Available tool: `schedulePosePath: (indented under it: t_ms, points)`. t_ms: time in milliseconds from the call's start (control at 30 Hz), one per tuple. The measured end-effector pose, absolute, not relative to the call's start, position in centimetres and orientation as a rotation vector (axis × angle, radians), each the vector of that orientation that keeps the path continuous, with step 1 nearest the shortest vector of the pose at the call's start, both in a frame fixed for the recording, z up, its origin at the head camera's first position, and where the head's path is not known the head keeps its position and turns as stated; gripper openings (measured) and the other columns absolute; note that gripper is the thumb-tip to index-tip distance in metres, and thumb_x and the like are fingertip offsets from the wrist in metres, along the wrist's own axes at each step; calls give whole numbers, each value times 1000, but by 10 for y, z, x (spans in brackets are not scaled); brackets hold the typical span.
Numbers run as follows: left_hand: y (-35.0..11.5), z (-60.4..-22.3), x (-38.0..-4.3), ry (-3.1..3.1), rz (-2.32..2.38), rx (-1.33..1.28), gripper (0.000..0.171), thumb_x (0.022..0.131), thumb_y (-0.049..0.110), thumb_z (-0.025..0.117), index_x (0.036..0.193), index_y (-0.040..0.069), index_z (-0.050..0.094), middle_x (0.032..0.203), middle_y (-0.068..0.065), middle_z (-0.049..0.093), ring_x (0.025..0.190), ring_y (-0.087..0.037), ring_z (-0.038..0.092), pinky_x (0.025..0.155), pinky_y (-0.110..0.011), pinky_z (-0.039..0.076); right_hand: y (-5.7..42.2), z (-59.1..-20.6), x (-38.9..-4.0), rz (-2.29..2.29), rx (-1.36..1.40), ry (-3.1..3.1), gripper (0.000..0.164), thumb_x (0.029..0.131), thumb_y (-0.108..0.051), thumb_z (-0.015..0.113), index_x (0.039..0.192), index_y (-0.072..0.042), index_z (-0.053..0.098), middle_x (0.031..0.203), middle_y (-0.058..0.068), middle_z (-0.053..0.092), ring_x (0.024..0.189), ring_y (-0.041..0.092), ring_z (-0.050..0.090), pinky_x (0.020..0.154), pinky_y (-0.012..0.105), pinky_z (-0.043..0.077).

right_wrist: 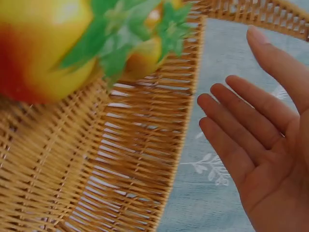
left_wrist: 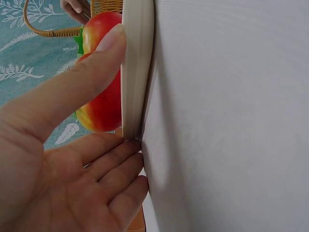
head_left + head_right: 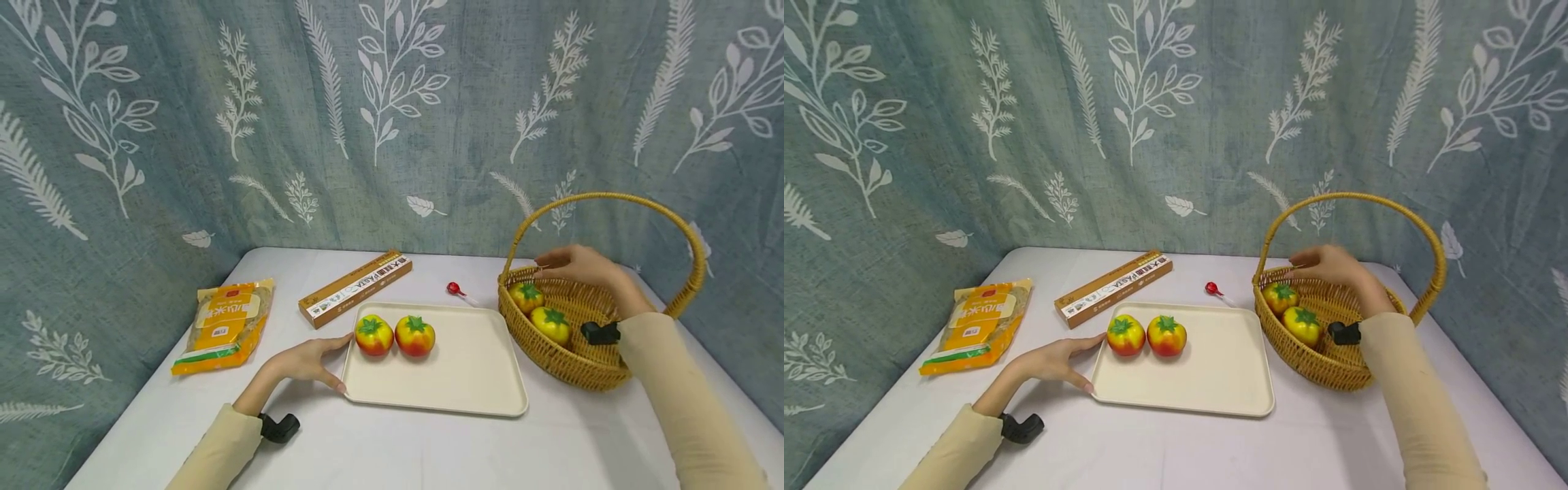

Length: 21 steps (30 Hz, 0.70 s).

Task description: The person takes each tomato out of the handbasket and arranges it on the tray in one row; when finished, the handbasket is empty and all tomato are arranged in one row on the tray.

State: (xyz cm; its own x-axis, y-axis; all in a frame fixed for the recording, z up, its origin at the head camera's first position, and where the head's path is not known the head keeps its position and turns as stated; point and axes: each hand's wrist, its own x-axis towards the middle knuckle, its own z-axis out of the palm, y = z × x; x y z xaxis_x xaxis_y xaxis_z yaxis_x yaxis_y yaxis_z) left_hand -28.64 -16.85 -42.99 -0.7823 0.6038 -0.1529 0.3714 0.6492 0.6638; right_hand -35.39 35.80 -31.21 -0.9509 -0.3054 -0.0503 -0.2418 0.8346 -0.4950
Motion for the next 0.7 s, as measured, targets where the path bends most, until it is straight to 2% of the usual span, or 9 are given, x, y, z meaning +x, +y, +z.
schedulePosePath:
  t_ms: [200, 700]
  points:
    - [-169, -428, -285, 2507, 907, 756, 100, 71, 34, 86, 149, 2, 33, 152, -18, 33, 140, -34, 28, 113, -49, 24, 359, -324, -363, -749, -519, 2821, 60, 92, -38, 65, 135, 2, 53, 132, 26, 54, 119, 45, 50, 92, 56, 47]
    - [-168, -428, -284, 2501, 929, 786, 100, 71, 32, 87, 148, 0, 33, 152, -18, 33, 140, -34, 28, 113, -49, 24, 358, -339, -376, -686, -558, 2661, 65, 89, -32, 70, 138, 5, 48, 136, 28, 50, 120, 44, 51, 94, 50, 48]
